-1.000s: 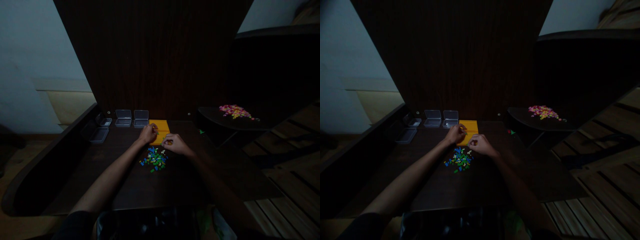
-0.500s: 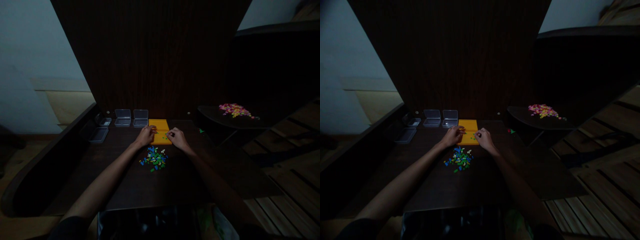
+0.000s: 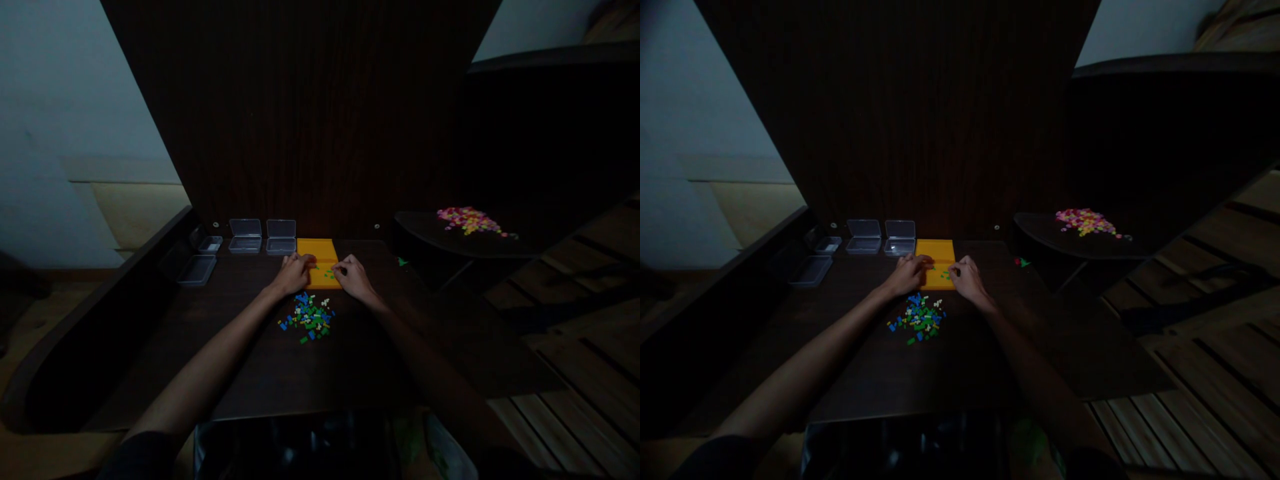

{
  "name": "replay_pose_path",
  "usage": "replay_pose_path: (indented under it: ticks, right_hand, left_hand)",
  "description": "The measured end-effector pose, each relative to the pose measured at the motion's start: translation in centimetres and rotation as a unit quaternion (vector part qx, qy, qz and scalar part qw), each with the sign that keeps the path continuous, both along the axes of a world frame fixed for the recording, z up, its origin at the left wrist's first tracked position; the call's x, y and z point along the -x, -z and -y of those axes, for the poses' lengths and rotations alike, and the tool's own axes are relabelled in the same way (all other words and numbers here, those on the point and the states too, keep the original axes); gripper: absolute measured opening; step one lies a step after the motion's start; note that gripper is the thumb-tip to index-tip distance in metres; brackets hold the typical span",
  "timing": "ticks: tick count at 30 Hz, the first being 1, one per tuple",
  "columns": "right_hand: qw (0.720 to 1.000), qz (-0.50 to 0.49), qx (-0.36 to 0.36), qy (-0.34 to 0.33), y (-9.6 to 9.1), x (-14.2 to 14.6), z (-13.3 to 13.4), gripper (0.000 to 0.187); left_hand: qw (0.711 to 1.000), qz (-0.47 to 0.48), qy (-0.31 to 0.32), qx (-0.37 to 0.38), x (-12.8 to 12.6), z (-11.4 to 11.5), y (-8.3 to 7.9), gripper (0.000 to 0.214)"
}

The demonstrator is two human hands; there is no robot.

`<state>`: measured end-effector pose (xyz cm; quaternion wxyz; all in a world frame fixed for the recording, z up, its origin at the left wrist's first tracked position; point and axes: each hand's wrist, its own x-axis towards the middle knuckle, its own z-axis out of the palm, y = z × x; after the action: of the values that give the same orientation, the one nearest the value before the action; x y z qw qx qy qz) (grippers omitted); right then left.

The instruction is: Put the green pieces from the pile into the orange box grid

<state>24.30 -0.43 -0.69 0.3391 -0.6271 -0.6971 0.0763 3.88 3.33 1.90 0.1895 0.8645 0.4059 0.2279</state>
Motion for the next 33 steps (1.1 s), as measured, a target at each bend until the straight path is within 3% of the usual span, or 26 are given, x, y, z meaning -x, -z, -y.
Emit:
replay_pose_path:
  ticks: [6, 13, 18, 25, 33]
  right_hand:
    - [0.999, 0.014, -0.044, -0.023, -0.6, 0.2, 0.6, 0.017]
    - [0.978, 0.062, -0.059, -0.189, -2.0, 1.8, 2.7, 0.015]
    - [0.957, 0.09, -0.03, -0.273, -2.3, 2.7, 3.4, 0.02]
    - [0.951, 0.112, -0.008, -0.288, -2.1, 2.6, 3.4, 0.017]
    - [0.952, 0.071, -0.013, -0.297, -2.0, 2.8, 3.6, 0.014]
  left_hand:
    - [0.999, 0.042, 0.033, 0.001, 0.8, 0.7, -1.0, 0.045]
    - [0.987, 0.07, 0.13, -0.06, 3.2, 2.7, -1.4, 0.027]
    - [0.984, 0.04, 0.171, -0.041, 4.1, 4.0, -1.3, 0.018]
    - [0.985, 0.004, 0.17, -0.018, 4.4, 4.0, -0.8, 0.021]
    - [0.986, -0.002, 0.168, -0.017, 4.3, 4.1, -0.7, 0.021]
